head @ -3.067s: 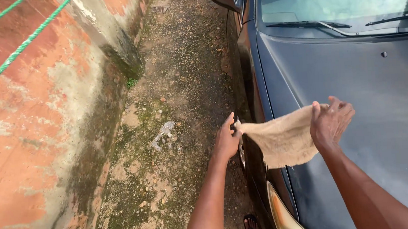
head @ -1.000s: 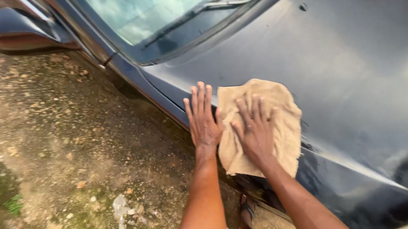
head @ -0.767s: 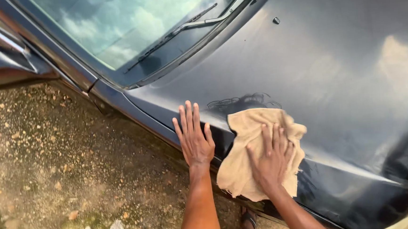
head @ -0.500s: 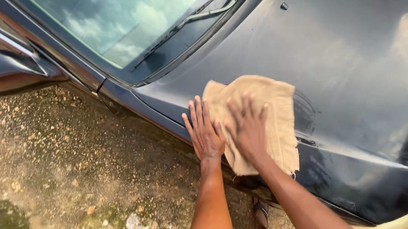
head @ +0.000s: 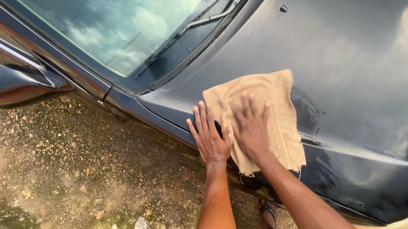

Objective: Wiping the exterior of a black car with a dry cloth.

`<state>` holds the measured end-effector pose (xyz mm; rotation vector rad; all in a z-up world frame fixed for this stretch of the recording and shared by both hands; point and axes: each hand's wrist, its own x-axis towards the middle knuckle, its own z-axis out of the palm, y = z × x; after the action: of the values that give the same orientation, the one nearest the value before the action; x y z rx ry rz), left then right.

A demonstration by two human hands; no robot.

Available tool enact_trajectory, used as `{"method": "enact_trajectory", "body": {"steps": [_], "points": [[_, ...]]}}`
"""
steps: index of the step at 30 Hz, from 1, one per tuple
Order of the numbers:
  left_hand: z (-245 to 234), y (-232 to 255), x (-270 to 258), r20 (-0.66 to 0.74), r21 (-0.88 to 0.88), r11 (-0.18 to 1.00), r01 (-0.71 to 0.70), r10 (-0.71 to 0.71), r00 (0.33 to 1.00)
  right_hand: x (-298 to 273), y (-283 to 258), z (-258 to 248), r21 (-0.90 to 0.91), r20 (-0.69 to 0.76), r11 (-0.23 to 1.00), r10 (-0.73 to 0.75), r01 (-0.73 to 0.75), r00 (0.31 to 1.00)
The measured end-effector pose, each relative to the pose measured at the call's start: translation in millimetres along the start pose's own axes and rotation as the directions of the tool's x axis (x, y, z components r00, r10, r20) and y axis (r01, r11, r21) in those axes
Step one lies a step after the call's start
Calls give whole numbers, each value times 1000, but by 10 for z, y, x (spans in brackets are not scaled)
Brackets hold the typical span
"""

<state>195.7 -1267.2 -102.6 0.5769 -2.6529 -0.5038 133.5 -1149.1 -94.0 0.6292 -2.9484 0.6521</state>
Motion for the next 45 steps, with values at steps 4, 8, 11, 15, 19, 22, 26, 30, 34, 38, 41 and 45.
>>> {"method": "enact_trajectory", "body": {"steps": [4,8,11,15,19,22,26,30,34,38,41,45], "points": [[-34,10,4,33,24,1000,-3,2,999,-430,229,-67,75,118,970,-238,231,964],[-44,9,72,25,11,1000,17,-18,1000,-132,425,33,1,-22,1000,-2,2,1000],[-37,31,-10,35,-35,999,33,-32,999,261,219,124,-67,-62,998,1,-6,998],[-4,3,6,32,2,1000,23,-23,999,345,7,283,-48,84,886,-456,460,886],[-4,29,7,21,44,999,9,-10,1000,380,200,-28,140,238,942,-331,305,913],[-88,4,59,-14,-29,999,18,-19,1000,758,133,169,95,-13,983,-159,159,987],[-40,13,25,5,-61,997,40,-40,999,1119,-226,402,-32,-1,958,-286,286,958],[-136,77,27,-40,-83,996,24,-27,999,1060,-497,360,197,173,780,-624,594,762],[-80,28,-21,-14,-56,997,47,-48,999,1009,-294,198,237,67,810,-565,537,822],[-131,46,50,-38,-131,991,34,-39,999,1266,-205,32,105,-3,914,-395,393,919],[-81,39,5,-40,-122,991,46,-51,998,1280,-311,145,113,-5,900,-423,421,906],[-107,61,12,-47,-119,991,60,-66,997,1219,-420,334,280,110,697,-707,660,699]]}}
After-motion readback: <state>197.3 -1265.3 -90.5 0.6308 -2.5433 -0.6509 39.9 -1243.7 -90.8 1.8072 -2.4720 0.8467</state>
